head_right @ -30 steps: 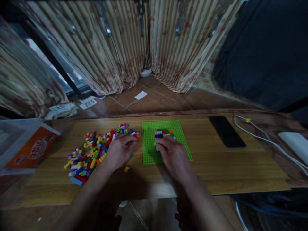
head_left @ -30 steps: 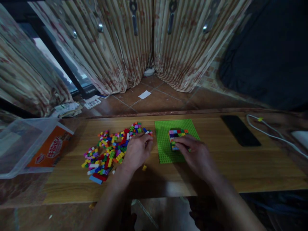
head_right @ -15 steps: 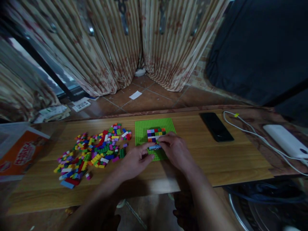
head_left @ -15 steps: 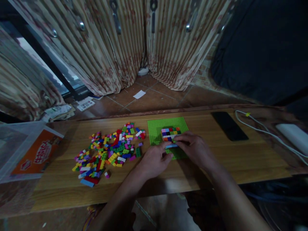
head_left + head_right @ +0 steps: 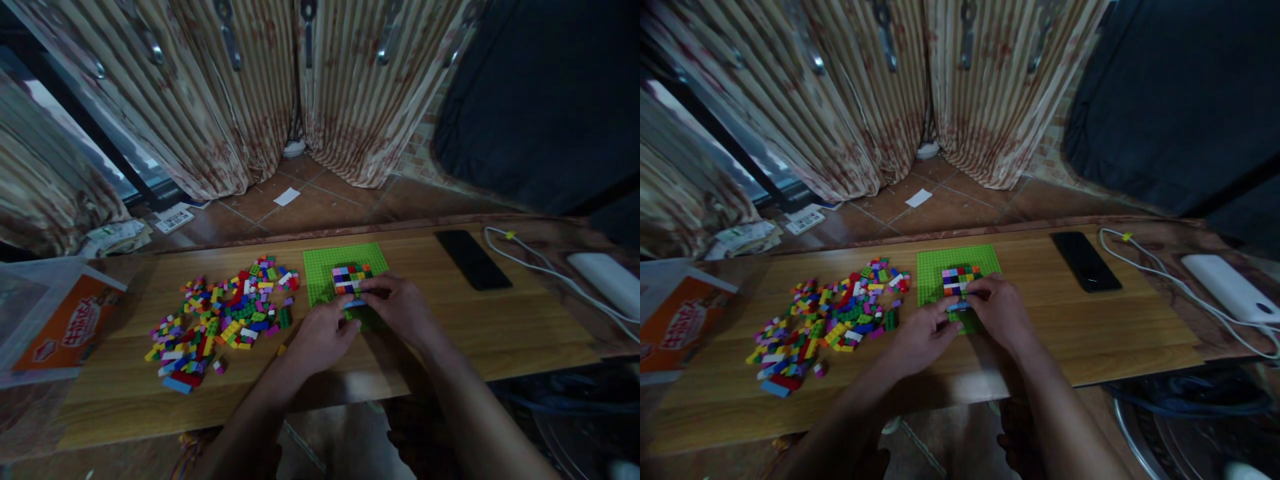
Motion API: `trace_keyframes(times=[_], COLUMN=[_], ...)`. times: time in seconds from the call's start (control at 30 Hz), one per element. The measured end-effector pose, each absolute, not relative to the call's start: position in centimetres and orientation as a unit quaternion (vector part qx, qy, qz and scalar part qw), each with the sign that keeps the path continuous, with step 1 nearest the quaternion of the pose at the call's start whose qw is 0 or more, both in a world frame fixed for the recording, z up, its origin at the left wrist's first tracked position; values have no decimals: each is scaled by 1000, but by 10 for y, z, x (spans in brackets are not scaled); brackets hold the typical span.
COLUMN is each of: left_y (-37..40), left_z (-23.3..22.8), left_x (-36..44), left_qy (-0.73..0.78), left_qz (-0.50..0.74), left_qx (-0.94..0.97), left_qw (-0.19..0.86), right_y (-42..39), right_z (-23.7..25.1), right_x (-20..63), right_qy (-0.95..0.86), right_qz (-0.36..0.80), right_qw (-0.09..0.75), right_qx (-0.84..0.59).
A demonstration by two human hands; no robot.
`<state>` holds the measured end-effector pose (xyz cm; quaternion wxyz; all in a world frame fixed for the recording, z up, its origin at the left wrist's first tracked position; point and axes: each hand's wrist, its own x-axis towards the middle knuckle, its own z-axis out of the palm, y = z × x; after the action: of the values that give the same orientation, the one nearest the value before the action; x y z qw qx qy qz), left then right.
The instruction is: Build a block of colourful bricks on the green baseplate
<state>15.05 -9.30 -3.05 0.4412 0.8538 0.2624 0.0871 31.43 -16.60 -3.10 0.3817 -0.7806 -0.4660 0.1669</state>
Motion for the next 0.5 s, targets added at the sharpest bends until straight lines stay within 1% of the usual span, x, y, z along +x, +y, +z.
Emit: trace_keyframes(times=[0.2, 0.37, 0.5], left_y=[-94, -95, -96], left_z=[-32, -31, -31], left_x=[152, 151, 153], left_qy=[273, 275, 275], left_qz=[78, 76, 72], left_qx=[856, 856, 866], left_qw=[433, 431, 410], right_y=[-166, -164, -162], right_z=[-30, -34, -36], right_x=[317, 317, 314], right_qy=[-426, -390, -373], right_qz=[165, 141, 126], right_qw=[391, 363, 348], right_qx=[-799, -834, -851])
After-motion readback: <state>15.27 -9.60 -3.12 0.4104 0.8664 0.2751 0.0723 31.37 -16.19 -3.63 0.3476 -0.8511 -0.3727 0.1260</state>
